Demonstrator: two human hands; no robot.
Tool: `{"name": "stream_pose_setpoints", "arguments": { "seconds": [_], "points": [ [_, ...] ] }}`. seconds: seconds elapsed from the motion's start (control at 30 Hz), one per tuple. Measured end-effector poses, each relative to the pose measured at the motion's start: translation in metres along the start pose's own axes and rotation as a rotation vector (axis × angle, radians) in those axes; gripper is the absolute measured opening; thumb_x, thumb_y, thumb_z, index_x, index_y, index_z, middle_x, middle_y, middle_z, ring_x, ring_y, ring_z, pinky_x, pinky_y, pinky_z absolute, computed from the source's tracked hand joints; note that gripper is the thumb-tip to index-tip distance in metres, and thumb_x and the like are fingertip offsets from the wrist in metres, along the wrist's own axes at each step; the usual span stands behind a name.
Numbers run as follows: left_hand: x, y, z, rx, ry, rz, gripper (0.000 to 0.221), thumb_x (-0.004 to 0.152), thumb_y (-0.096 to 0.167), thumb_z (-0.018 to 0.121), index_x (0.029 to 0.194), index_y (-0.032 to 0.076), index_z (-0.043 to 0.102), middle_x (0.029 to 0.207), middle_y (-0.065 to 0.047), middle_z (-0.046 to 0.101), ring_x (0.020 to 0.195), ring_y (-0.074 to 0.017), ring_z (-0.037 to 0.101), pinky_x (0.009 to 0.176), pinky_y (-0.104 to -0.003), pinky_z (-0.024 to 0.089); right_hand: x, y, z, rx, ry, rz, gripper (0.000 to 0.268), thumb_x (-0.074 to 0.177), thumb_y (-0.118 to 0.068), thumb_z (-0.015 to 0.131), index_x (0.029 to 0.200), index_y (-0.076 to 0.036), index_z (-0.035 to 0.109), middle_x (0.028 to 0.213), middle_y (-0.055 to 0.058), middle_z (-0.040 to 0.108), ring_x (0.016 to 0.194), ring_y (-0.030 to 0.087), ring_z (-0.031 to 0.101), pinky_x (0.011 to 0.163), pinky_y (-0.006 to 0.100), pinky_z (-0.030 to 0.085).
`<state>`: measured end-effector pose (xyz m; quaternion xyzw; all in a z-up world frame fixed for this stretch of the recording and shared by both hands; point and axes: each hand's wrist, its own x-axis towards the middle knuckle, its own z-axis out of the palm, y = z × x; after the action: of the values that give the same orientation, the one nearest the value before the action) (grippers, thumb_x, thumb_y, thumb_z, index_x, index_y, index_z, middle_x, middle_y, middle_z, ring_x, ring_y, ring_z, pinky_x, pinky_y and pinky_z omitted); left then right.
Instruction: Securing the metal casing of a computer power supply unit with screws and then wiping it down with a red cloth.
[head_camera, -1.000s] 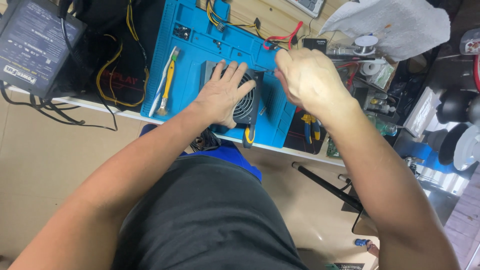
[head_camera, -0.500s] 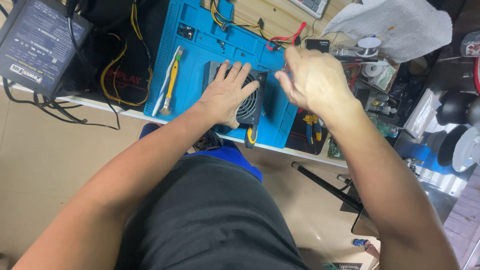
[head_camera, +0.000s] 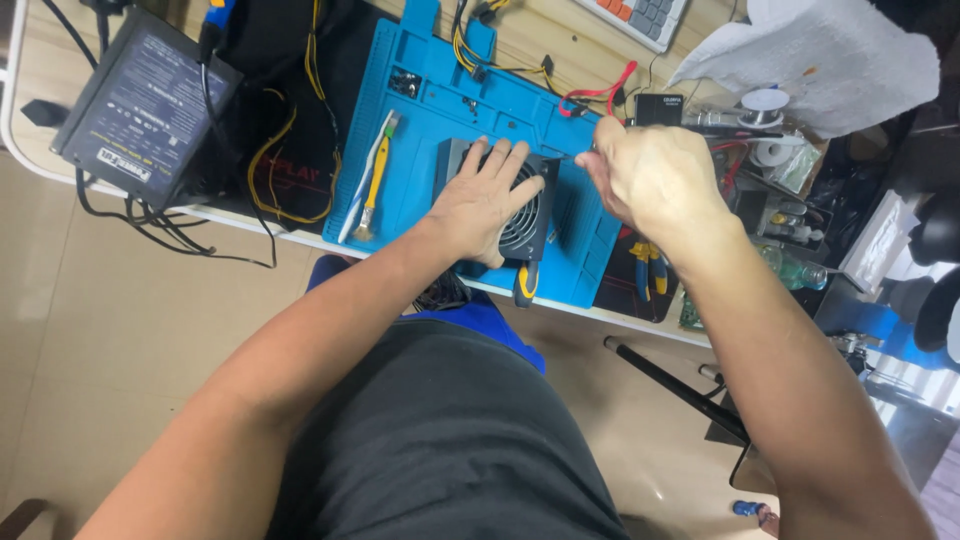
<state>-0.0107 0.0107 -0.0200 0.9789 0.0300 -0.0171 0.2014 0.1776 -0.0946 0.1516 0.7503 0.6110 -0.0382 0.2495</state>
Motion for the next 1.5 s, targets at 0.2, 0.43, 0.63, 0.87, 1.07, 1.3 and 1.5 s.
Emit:
{"name": "stream_pose_setpoints", "arguments": {
  "seconds": [0.2,0.43,0.63,0.87,1.07,1.3,1.5],
  "points": [
    [-0.001,-0.001,0.003,0.013,-0.013,0.0,0.128,0.046,0.055,0.095,0.159,0.023,0.043,0.169,-0.024,0.033,0.159,-0.0451,0.027,0.131,-0.067,0.016,0.011,-0.002,-0.001,0.232,-0.043,-0.054,0.028,0.11,-0.038,0.058,0.107,-0.012,0.068,0.08,0.015,0.076,0.086,0.042,0.081,0.079,0.055,0.062],
    [-0.001,0.001,0.006,0.017,-0.021,-0.008,0.127,0.049,0.058,0.093,0.16,0.024,0.042,0.17,-0.024,0.031,0.16,-0.0448,0.026,0.132,-0.066,0.014,0.014,-0.015,0.023,0.469,0.091,0.237,0.027,0.114,-0.043,0.062,0.106,-0.017,0.067,0.072,0.019,0.072,0.081,0.05,0.079,0.072,0.059,0.061],
    [-0.003,0.001,0.005,0.052,-0.025,0.005,0.13,0.05,0.064,0.092,0.162,0.025,0.038,0.17,-0.023,0.03,0.161,-0.0444,0.026,0.133,-0.067,0.013,0.012,-0.02,0.023,0.538,-0.003,0.297,0.023,0.109,-0.047,0.059,0.11,-0.026,0.068,0.081,0.021,0.076,0.09,0.05,0.08,0.079,0.061,0.063],
    [0.002,-0.013,-0.024,-0.047,-0.064,0.056,0.131,0.061,0.097,0.077,0.162,0.021,0.047,0.172,-0.023,0.035,0.163,-0.0421,0.031,0.134,-0.067,0.016,-0.04,-0.022,0.007,0.857,0.328,0.391,0.012,0.106,-0.031,0.07,0.113,-0.022,0.075,0.092,0.014,0.081,0.097,0.047,0.078,0.085,0.057,0.06],
    [0.04,-0.097,-0.031,-0.27,0.2,0.147,0.023,0.109,0.038,0.07,0.12,0.019,0.077,0.11,-0.009,0.078,0.11,-0.0346,0.076,0.1,-0.053,0.058,-0.139,-0.057,0.05,1.086,0.53,0.69,0.008,0.107,-0.022,0.075,0.11,-0.016,0.079,0.078,0.011,0.075,0.084,0.038,0.075,0.085,0.05,0.059],
    [0.09,-0.151,-0.01,0.239,-0.083,0.057,0.015,0.101,0.041,0.071,0.1,0.027,0.076,0.1,0.005,0.073,0.09,-0.0249,0.08,0.079,-0.047,0.066,-0.216,-0.126,0.089,1.428,0.574,0.914,0.012,0.104,-0.02,0.074,0.109,-0.013,0.083,0.057,0.006,0.072,0.057,0.02,0.068,0.064,0.034,0.056],
    [0.107,-0.16,0.016,0.415,-0.168,0.2,0.012,0.098,0.042,0.072,0.1,0.031,0.076,0.102,0.007,0.069,0.092,-0.0199,0.079,0.08,-0.041,0.068,-0.24,-0.146,0.093,1.515,0.585,1.019,0.014,0.101,-0.019,0.075,0.11,-0.012,0.085,0.057,0.008,0.073,0.058,0.022,0.07,0.064,0.038,0.057]
  ]
}}
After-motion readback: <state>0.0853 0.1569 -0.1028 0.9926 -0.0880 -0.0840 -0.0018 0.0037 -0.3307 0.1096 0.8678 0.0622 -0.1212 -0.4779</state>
